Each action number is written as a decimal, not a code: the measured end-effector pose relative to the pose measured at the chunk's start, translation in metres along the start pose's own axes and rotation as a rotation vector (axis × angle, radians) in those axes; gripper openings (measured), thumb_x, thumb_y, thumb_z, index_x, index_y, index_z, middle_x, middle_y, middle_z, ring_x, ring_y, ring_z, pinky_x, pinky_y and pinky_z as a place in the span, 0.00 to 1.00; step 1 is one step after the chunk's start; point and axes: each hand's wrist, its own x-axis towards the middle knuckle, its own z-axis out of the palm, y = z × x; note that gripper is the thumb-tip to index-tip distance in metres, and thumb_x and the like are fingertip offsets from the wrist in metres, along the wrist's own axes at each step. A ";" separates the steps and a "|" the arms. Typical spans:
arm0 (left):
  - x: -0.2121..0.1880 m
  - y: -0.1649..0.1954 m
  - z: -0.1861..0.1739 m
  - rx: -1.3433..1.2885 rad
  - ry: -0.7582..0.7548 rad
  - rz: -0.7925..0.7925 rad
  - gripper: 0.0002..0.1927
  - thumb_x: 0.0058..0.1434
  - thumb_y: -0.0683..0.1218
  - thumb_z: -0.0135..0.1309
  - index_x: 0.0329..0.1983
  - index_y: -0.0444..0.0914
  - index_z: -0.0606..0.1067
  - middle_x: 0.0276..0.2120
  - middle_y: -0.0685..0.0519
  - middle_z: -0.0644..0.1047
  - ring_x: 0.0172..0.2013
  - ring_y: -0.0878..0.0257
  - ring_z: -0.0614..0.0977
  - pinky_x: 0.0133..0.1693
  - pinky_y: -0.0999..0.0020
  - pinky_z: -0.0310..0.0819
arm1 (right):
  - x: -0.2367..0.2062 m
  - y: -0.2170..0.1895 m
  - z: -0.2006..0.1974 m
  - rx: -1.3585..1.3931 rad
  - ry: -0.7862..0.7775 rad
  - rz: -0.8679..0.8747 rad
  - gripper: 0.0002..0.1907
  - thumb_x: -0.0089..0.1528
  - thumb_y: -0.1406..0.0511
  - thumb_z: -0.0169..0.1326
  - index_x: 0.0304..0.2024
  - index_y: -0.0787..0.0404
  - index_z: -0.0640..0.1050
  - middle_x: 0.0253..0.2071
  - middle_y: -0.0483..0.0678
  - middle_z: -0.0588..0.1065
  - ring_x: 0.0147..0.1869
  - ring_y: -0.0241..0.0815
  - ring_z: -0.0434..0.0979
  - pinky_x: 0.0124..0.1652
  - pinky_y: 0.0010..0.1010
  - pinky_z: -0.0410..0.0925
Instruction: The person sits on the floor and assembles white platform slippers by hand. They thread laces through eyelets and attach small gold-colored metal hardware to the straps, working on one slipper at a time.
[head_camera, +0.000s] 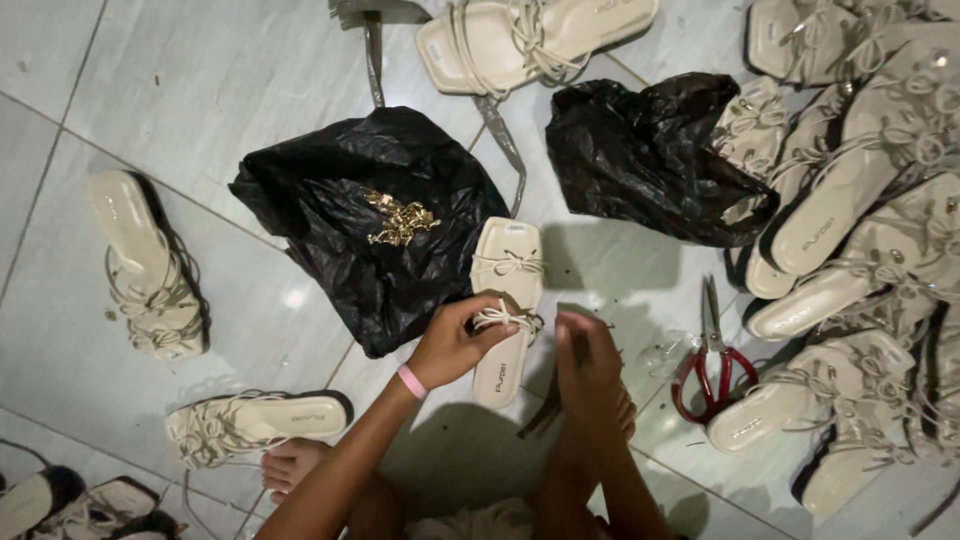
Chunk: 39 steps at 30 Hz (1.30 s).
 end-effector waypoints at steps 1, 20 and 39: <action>-0.002 -0.003 -0.007 0.036 0.001 -0.001 0.10 0.63 0.44 0.62 0.44 0.35 0.80 0.38 0.53 0.84 0.38 0.72 0.80 0.40 0.75 0.76 | 0.006 0.001 0.010 0.041 -0.004 0.030 0.09 0.67 0.67 0.56 0.49 0.62 0.79 0.43 0.48 0.79 0.42 0.36 0.77 0.43 0.26 0.71; 0.015 0.021 -0.083 0.777 0.186 0.528 0.11 0.61 0.46 0.60 0.45 0.38 0.79 0.38 0.45 0.78 0.40 0.46 0.79 0.42 0.55 0.74 | -0.004 -0.001 0.091 0.017 0.001 -0.071 0.12 0.64 0.68 0.58 0.50 0.64 0.80 0.53 0.53 0.77 0.50 0.44 0.78 0.48 0.33 0.72; -0.002 -0.010 -0.057 0.093 0.448 -0.007 0.04 0.64 0.38 0.58 0.41 0.35 0.77 0.31 0.53 0.82 0.29 0.69 0.81 0.30 0.72 0.73 | 0.060 -0.071 0.092 -0.035 -0.433 -0.370 0.13 0.57 0.66 0.67 0.43 0.63 0.80 0.51 0.53 0.78 0.56 0.52 0.80 0.55 0.39 0.70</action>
